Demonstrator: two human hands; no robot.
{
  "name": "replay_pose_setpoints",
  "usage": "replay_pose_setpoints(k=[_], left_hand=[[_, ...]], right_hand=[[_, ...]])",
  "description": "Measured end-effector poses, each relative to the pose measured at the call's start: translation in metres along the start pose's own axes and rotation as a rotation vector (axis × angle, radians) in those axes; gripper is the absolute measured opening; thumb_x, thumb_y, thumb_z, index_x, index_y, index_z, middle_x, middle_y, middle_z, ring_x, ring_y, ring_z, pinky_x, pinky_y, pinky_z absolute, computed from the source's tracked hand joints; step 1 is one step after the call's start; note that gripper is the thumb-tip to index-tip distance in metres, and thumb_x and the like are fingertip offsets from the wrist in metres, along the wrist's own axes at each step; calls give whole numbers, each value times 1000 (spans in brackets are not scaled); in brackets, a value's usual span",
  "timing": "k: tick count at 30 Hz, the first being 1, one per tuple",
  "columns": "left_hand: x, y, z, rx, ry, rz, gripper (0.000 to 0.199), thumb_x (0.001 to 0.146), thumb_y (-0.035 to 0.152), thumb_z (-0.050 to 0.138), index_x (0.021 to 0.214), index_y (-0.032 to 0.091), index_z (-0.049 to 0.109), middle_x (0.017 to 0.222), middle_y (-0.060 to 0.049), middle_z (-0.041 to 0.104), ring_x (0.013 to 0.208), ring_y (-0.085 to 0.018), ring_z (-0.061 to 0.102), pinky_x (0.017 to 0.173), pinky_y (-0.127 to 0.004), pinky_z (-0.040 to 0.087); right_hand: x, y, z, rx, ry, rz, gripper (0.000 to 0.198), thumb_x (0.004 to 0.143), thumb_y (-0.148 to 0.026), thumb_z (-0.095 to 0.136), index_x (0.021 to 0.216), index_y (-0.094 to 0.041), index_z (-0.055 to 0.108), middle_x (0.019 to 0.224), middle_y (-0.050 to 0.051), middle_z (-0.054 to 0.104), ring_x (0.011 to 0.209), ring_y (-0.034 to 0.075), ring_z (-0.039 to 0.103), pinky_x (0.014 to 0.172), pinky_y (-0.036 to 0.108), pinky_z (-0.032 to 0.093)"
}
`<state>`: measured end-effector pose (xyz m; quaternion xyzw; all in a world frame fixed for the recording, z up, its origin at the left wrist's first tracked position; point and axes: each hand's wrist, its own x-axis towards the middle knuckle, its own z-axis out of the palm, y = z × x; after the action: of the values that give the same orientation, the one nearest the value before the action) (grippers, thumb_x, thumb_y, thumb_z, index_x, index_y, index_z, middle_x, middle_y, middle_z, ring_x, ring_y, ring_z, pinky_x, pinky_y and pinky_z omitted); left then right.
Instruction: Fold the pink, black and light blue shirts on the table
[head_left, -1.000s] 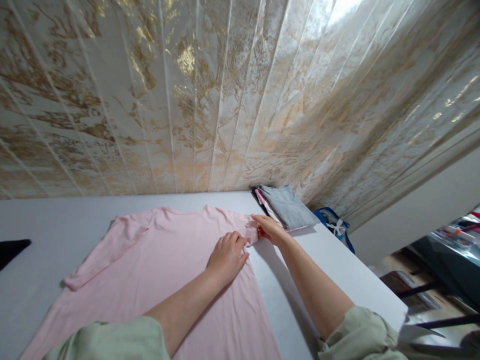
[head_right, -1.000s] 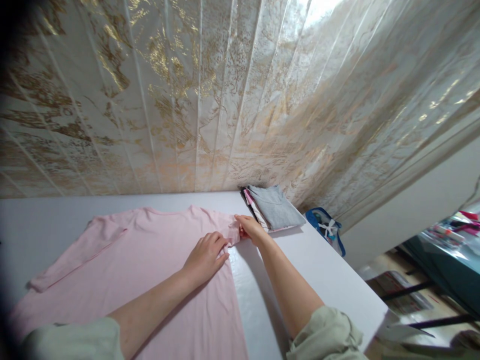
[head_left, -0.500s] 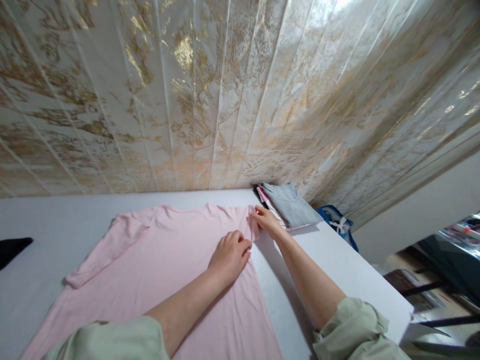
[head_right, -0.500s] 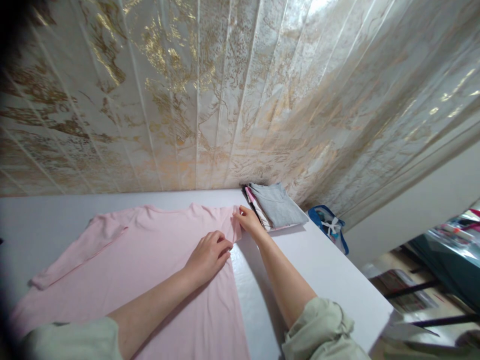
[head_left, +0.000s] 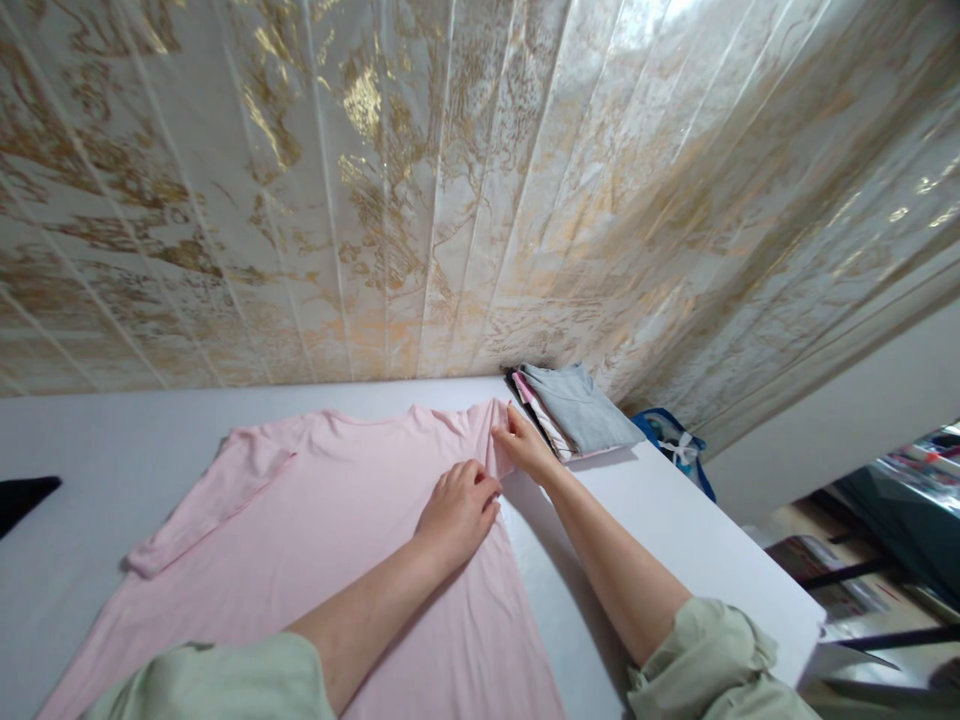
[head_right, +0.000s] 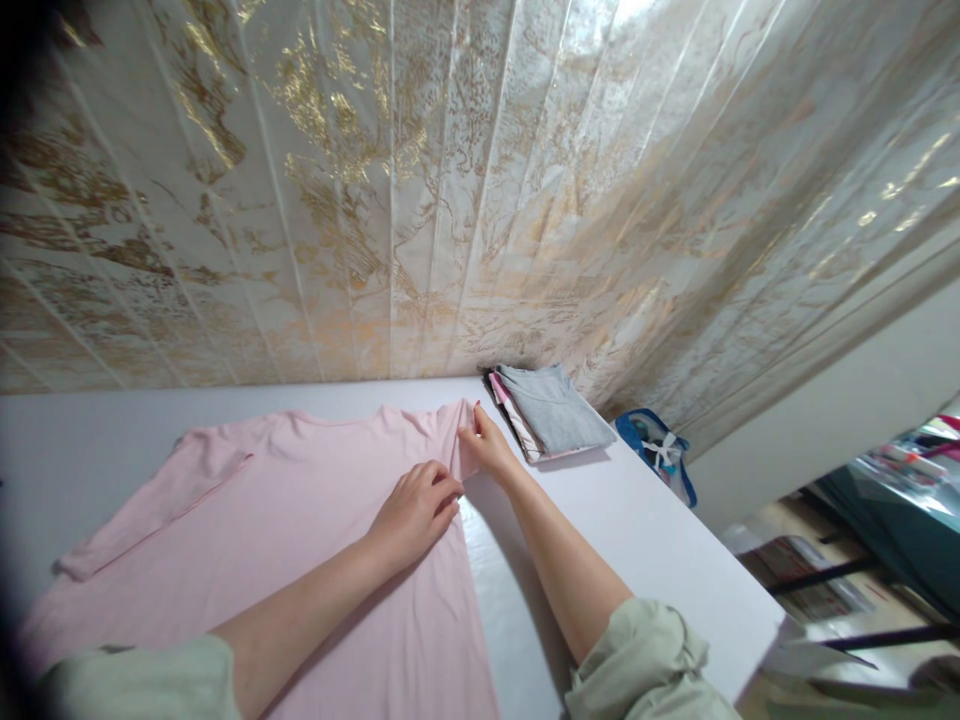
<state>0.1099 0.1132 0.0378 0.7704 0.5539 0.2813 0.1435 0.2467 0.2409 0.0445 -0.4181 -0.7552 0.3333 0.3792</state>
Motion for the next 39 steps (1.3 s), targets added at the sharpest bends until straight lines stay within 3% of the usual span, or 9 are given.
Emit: replay_pose_setpoints(k=[6, 11, 14, 22, 24, 27, 32, 35, 39], left_hand=[[0, 1, -1, -29, -1, -2, 13, 87, 25, 56, 96, 26, 65, 105, -4, 57, 106, -22, 51, 93, -37, 41], [3, 0, 1, -55, 51, -79, 28, 90, 31, 53, 116, 24, 56, 110, -6, 58, 108, -22, 51, 94, -39, 40], [3, 0, 3, 7, 66, -106, 21, 92, 30, 49, 109, 22, 58, 113, -7, 57, 112, -23, 50, 96, -38, 40], [3, -2, -1, -37, 68, -128, 14, 90, 27, 50, 98, 21, 59, 107, -6, 60, 108, -23, 52, 98, -41, 38], [9, -8, -3, -235, 86, -193, 14, 88, 27, 52, 97, 21, 61, 110, -7, 61, 114, -25, 50, 105, -45, 34], [25, -22, -8, -765, 136, -372, 15, 84, 23, 56, 96, 20, 64, 121, -9, 60, 128, -25, 43, 114, -44, 25], [45, -46, -26, -1191, 59, -524, 40, 93, 40, 41, 115, 13, 59, 130, -20, 58, 122, -24, 55, 105, -41, 42], [46, -52, -36, -1560, -54, -630, 61, 93, 57, 33, 124, 9, 55, 140, -24, 49, 130, -23, 50, 106, -36, 42], [45, -51, -43, -1817, -120, -650, 69, 91, 66, 30, 116, 8, 58, 132, -22, 55, 124, -24, 55, 102, -34, 47]], right_hand=[[-2, 2, 2, -109, 42, 3, 15, 79, -36, 51, 82, -23, 45, 72, -4, 43, 69, 15, 38, 64, 26, 33], [0, 1, -7, 38, -88, 153, 22, 74, -39, 58, 80, -23, 45, 64, -7, 43, 59, 11, 37, 54, 22, 28], [-1, 2, -9, 138, -112, 196, 25, 73, -41, 59, 82, -22, 46, 65, -7, 47, 56, 10, 37, 51, 21, 26], [-5, 13, 2, -9, 121, 115, 12, 72, -32, 53, 75, -22, 47, 66, -5, 43, 63, 13, 39, 58, 22, 32], [-7, 12, 7, 55, 127, 157, 14, 73, -30, 51, 83, -21, 50, 73, -4, 51, 69, 14, 45, 64, 22, 38], [-9, 10, 15, 129, 152, 197, 29, 72, -31, 55, 99, -21, 53, 92, 1, 61, 86, 17, 54, 78, 26, 44], [-9, 10, 22, 68, 228, 159, 45, 71, -25, 58, 116, -19, 52, 117, 9, 60, 112, 22, 54, 100, 35, 39], [-8, 0, 21, -65, 231, 90, 53, 72, -19, 55, 125, -17, 51, 126, 13, 56, 122, 25, 49, 106, 39, 36], [-19, -32, 31, -278, 64, -100, 61, 76, -8, 44, 135, -22, 48, 125, 11, 57, 114, 24, 54, 99, 37, 42]])
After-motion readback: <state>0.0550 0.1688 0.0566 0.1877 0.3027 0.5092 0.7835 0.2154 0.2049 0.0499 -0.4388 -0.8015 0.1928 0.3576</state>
